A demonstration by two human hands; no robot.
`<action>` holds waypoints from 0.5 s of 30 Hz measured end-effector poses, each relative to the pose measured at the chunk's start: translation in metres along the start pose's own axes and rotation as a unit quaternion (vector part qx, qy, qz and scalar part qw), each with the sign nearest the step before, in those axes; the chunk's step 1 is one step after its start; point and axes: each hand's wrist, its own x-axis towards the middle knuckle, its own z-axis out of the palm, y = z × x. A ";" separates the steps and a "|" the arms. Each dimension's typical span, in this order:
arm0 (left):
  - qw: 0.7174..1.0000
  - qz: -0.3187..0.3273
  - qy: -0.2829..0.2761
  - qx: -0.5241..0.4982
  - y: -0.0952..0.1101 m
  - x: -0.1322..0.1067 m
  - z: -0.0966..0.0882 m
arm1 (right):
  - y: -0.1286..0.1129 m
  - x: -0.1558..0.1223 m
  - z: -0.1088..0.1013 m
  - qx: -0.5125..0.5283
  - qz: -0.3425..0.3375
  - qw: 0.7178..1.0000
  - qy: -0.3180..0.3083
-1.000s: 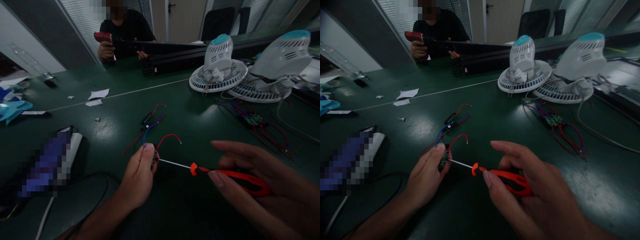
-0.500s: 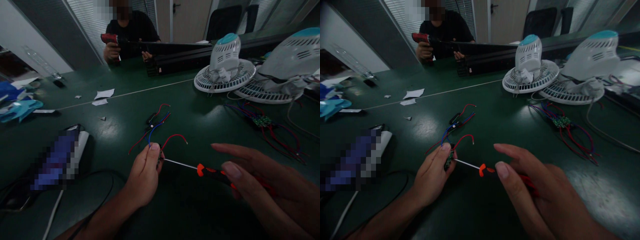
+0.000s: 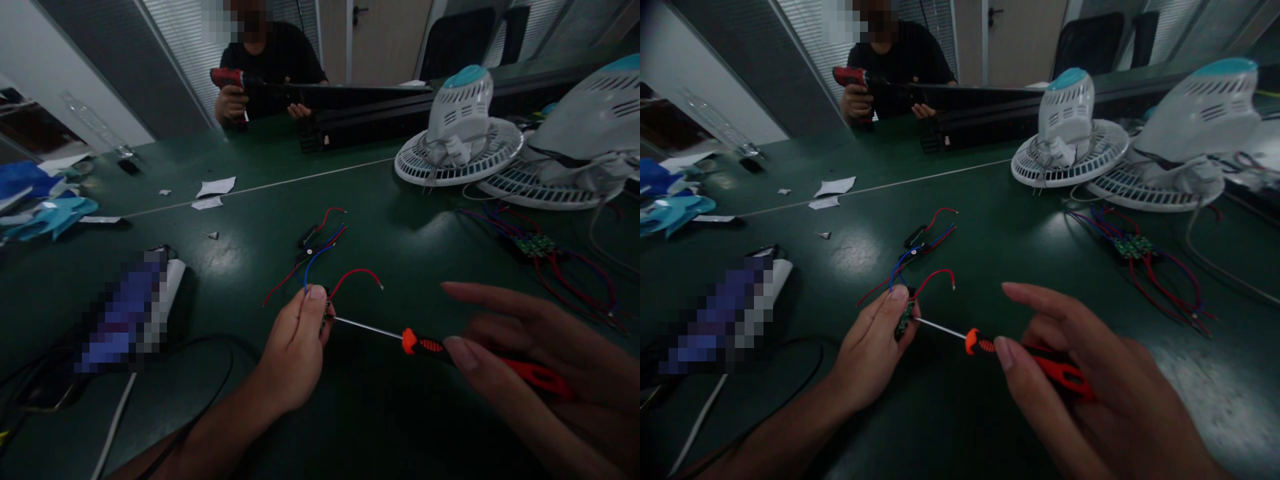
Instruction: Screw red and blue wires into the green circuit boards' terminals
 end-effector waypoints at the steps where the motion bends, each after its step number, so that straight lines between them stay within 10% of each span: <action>1: 1.000 0.000 0.001 -0.001 0.000 0.000 0.000 | 0.001 -0.001 0.000 -0.007 0.011 1.000 -0.002; 15: 1.000 0.000 0.012 0.002 0.000 -0.001 0.001 | 0.000 -0.003 -0.001 0.045 0.017 0.999 0.005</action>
